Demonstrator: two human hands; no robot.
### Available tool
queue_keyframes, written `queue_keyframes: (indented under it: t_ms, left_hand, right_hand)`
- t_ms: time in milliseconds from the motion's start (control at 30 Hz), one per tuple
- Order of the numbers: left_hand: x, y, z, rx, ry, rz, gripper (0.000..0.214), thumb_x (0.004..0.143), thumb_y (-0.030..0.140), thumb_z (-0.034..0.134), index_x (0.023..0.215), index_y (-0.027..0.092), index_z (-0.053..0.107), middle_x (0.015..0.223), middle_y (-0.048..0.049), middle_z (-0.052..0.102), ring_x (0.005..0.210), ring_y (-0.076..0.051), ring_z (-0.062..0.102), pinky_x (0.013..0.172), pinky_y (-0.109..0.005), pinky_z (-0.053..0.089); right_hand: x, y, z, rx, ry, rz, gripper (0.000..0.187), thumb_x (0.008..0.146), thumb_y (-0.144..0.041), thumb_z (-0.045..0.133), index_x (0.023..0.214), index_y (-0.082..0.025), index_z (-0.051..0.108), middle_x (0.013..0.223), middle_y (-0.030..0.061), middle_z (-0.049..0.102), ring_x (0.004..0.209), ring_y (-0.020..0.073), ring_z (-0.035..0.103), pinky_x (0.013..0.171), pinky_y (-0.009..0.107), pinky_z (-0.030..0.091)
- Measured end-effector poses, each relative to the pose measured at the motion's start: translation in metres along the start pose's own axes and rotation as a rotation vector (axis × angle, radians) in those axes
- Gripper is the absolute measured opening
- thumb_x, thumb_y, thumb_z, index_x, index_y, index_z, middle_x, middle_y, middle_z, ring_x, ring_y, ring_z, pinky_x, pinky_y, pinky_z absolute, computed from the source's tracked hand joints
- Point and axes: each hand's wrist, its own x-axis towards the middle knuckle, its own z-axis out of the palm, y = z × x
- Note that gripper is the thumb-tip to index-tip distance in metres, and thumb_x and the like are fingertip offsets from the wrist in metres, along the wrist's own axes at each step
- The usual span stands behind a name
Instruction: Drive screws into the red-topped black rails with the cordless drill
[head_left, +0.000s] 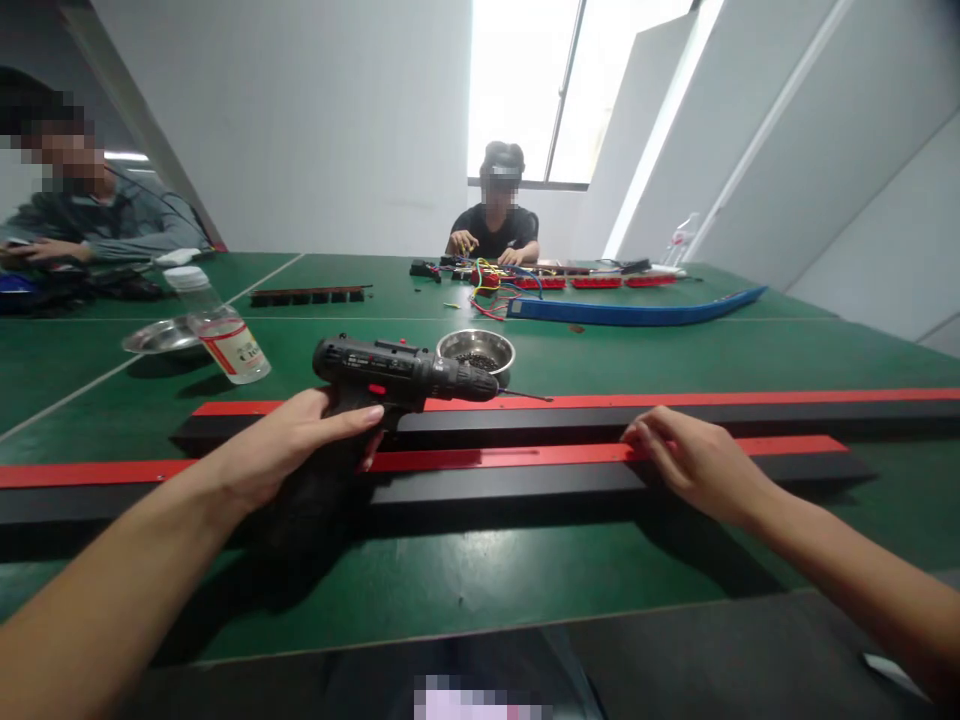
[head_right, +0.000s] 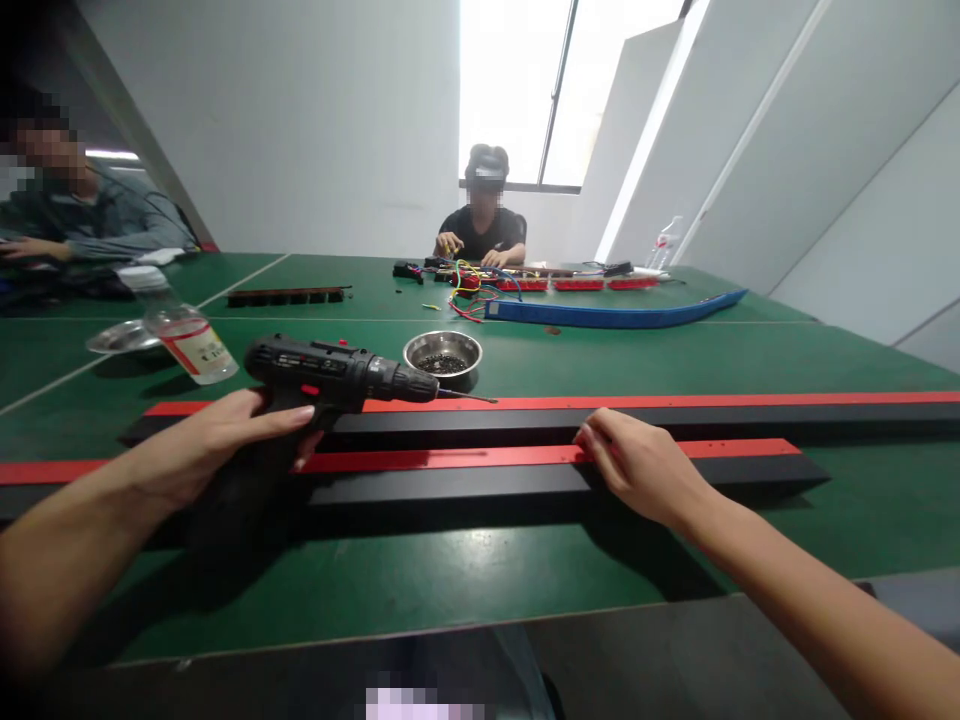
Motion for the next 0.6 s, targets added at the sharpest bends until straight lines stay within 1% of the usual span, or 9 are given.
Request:
queue_keyframes:
  t_ms: [100,167,233,300,433,533,600]
  left_hand:
    - [0.008,-0.02,-0.001,-0.202,0.023,-0.069,0.034,0.079,0.043,0.08,0.089,0.015,0.065,0.078,-0.0027,0.066,0.064,-0.014,0.064,0.062,-0.025,0.056]
    - [0.009,-0.029,-0.003,-0.263,0.067,-0.089,0.035,0.077,0.043,0.081,0.093,0.015,0.066,0.079,-0.0032,0.067,0.064,-0.014,0.064,0.062,-0.026,0.057]
    - [0.008,-0.035,-0.004,-0.287,0.116,-0.091,0.037,0.076,0.043,0.082,0.094,0.014,0.068,0.079,-0.005,0.069,0.065,-0.016,0.065,0.061,-0.026,0.057]
    - [0.007,-0.038,-0.005,-0.316,0.166,-0.079,0.037,0.074,0.043,0.083,0.092,0.013,0.07,0.08,-0.0068,0.07,0.066,-0.017,0.066,0.06,-0.026,0.057]
    - [0.007,-0.039,-0.006,-0.417,0.253,-0.018,0.033,0.069,0.04,0.086,0.083,0.013,0.073,0.077,-0.0077,0.069,0.065,-0.018,0.065,0.057,-0.026,0.058]
    - [0.009,-0.038,-0.009,-0.486,0.292,-0.023,0.031,0.064,0.036,0.088,0.078,0.012,0.074,0.075,-0.0085,0.068,0.062,-0.02,0.064,0.054,-0.028,0.059]
    - [0.01,-0.037,-0.011,-0.524,0.315,-0.048,0.031,0.062,0.035,0.089,0.078,0.012,0.075,0.076,-0.0092,0.068,0.062,-0.02,0.064,0.053,-0.029,0.06]
  right_hand:
    - [0.031,-0.024,0.0,0.032,0.026,0.02,0.025,0.102,-0.038,0.048,0.092,-0.021,0.063,0.085,0.0075,0.073,0.068,0.0195,0.066,0.064,0.031,0.048]
    - [0.061,-0.037,0.004,0.086,0.03,0.032,0.024,0.1,-0.039,0.053,0.092,-0.021,0.065,0.083,0.006,0.073,0.067,0.0184,0.065,0.063,0.029,0.047]
    - [0.096,-0.046,0.014,0.16,0.021,0.026,0.022,0.097,-0.039,0.059,0.09,-0.02,0.067,0.083,0.0051,0.074,0.069,0.0174,0.065,0.064,0.028,0.046]
    - [0.134,-0.053,0.03,0.202,-0.018,0.011,0.018,0.094,-0.035,0.064,0.09,-0.019,0.07,0.085,0.005,0.074,0.071,0.0167,0.064,0.065,0.027,0.045]
    - [0.202,-0.061,0.069,0.137,-0.136,0.02,0.008,0.088,-0.021,0.069,0.09,-0.016,0.074,0.088,0.0077,0.076,0.076,0.0177,0.065,0.066,0.027,0.042]
    - [0.238,-0.066,0.096,0.071,-0.202,0.076,0.014,0.089,-0.022,0.067,0.097,-0.015,0.077,0.092,0.0112,0.077,0.083,0.0208,0.067,0.07,0.028,0.042]
    - [0.252,-0.068,0.11,0.035,-0.204,0.139,0.02,0.091,-0.026,0.066,0.102,-0.015,0.078,0.097,0.0132,0.077,0.088,0.0227,0.068,0.072,0.028,0.043]
